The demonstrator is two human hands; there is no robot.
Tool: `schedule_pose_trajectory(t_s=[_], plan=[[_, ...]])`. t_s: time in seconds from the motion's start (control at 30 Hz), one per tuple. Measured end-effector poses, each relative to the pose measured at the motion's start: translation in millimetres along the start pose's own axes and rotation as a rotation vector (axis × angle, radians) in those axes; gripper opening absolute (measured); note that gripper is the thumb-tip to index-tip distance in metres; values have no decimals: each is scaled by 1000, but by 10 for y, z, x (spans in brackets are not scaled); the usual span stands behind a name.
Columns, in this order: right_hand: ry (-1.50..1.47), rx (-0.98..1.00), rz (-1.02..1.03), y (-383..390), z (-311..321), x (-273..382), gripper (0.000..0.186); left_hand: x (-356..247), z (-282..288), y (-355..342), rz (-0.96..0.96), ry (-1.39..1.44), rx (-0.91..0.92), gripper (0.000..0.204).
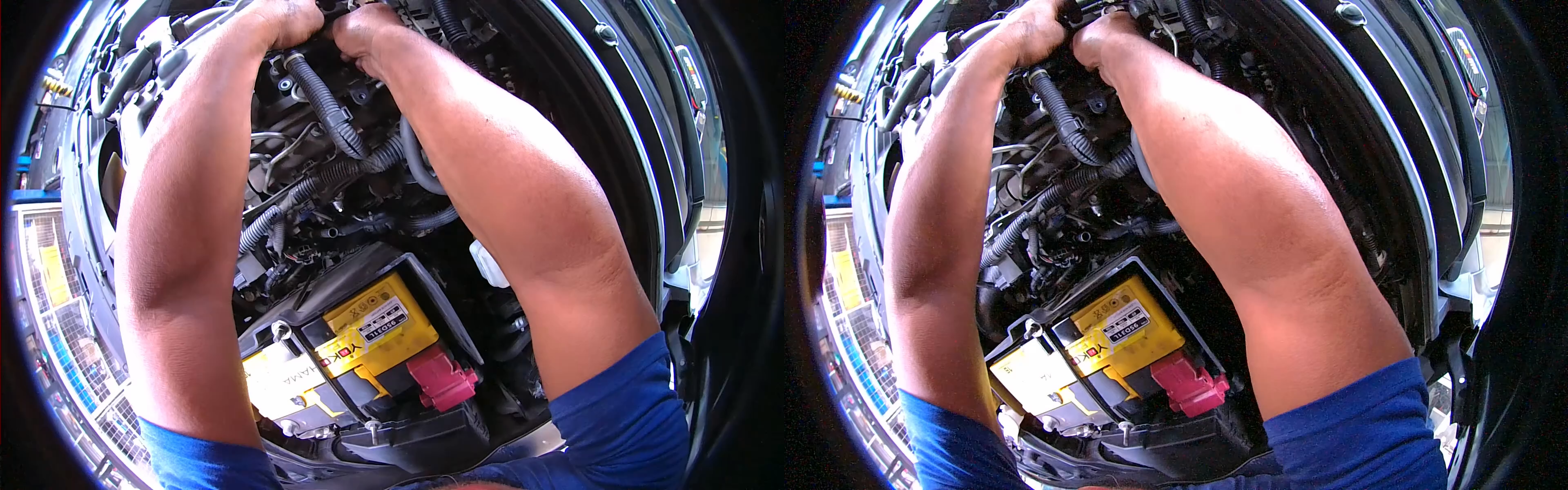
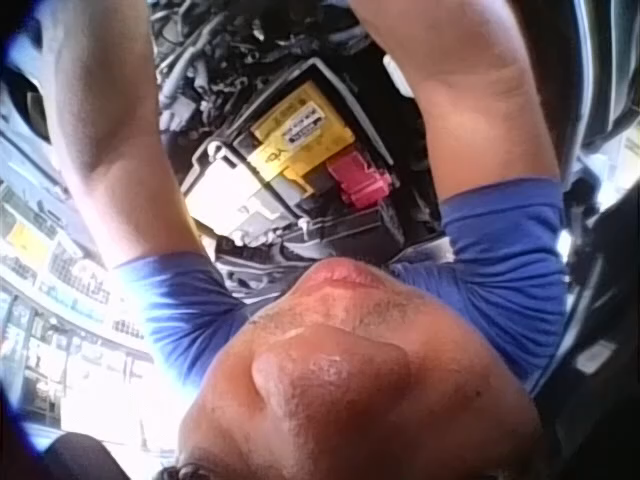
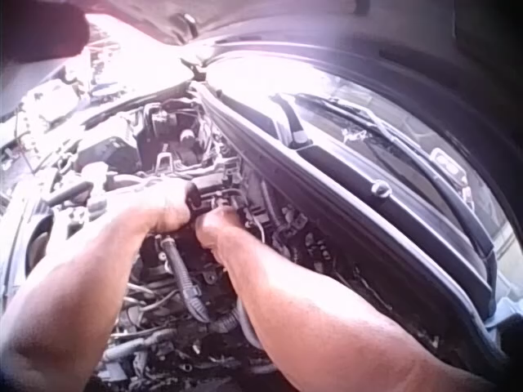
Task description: Inspecting and manipulating wiring and connectors within a vehicle engine bay.
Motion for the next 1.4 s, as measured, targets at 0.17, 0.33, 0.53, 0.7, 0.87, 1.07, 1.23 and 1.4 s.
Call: schedule_pose_trajectory(t_s=[0.17,0.33,0.53,0.7,0.87,1.07,1.23,1.4], plan=[[-111,-66,-185,115,175,101,60,3,31,57,-13,-6,-5,36],[-143,-5,-148,386,399,384,52,29,-8,31,34,-4,-36,36],[-146,-2,-166,493,466,471,49,44,-12,15,0,33,-12,36],[-133,54,-189,347,368,352,49,27,21,71,-8,53,0,36],[-93,-57,-126,433,383,402,48,37,22,79,-19,55,14,38],[-289,372,-204,443,573,375,50,55,13,52,-1,107,32,39],[-100,-1,-196,308,324,292,50,47,23,70,-13,77,21,37],[-133,-2,-214,322,328,302,48,-1,47,109,27,39,16,36]])
Point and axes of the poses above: each hand's wrist, its own y-axis away from the middle knuckle, its own z-axis out of the back of the hand, x = y × z, the point moved 1 cm from there along -y, towards the middle knuckle, and after that the axes turned 11 degrees about z, right-handed, at the moved point
